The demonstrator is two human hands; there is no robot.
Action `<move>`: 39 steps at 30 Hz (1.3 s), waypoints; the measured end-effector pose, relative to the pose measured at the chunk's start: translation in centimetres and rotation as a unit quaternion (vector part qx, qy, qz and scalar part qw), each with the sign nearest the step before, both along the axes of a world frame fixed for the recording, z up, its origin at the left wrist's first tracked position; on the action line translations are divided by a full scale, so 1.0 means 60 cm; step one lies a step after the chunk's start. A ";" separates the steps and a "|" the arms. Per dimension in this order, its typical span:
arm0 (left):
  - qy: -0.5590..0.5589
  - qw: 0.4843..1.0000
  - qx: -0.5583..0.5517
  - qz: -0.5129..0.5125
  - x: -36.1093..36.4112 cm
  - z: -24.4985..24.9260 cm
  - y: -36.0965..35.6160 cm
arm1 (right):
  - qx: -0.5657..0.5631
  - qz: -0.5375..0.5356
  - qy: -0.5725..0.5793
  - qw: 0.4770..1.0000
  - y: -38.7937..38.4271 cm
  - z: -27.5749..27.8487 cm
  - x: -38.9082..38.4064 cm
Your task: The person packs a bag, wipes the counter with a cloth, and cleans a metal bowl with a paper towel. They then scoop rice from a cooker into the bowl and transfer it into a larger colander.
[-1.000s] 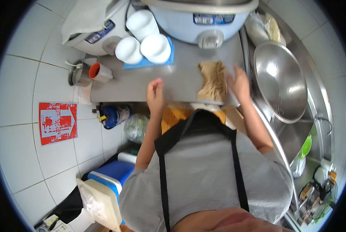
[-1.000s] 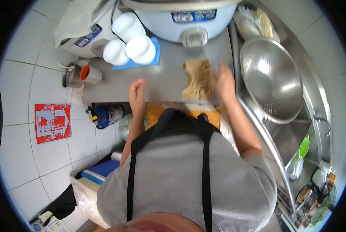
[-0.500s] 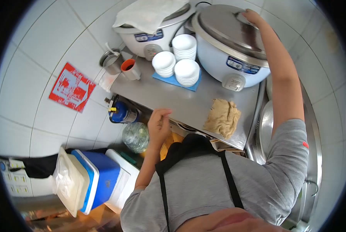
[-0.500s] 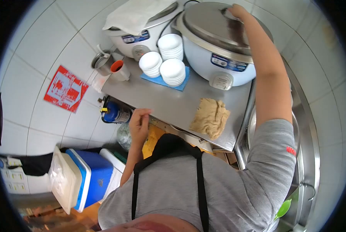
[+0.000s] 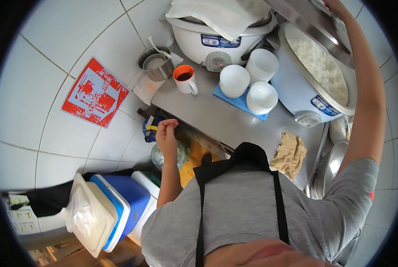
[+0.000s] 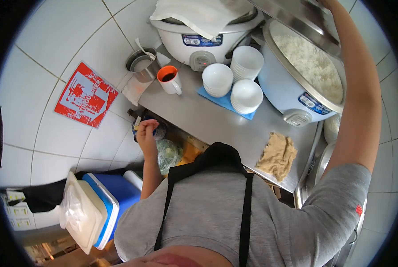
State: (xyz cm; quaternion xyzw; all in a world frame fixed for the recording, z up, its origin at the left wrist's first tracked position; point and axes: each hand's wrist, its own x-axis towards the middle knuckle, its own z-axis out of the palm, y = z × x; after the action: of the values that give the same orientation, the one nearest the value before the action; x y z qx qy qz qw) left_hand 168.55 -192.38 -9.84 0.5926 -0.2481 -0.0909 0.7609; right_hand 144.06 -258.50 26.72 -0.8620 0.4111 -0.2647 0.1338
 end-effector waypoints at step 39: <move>-0.082 0.967 0.035 -0.238 0.113 0.050 -0.179 | -0.287 0.089 0.057 0.952 0.520 -0.162 0.405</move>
State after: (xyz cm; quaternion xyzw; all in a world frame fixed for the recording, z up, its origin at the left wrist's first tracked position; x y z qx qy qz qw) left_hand 175.32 -203.13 -6.84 0.5482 -0.4406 -0.2290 0.6730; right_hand 168.34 -227.31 17.00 -0.9108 0.2461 -0.3091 -0.1199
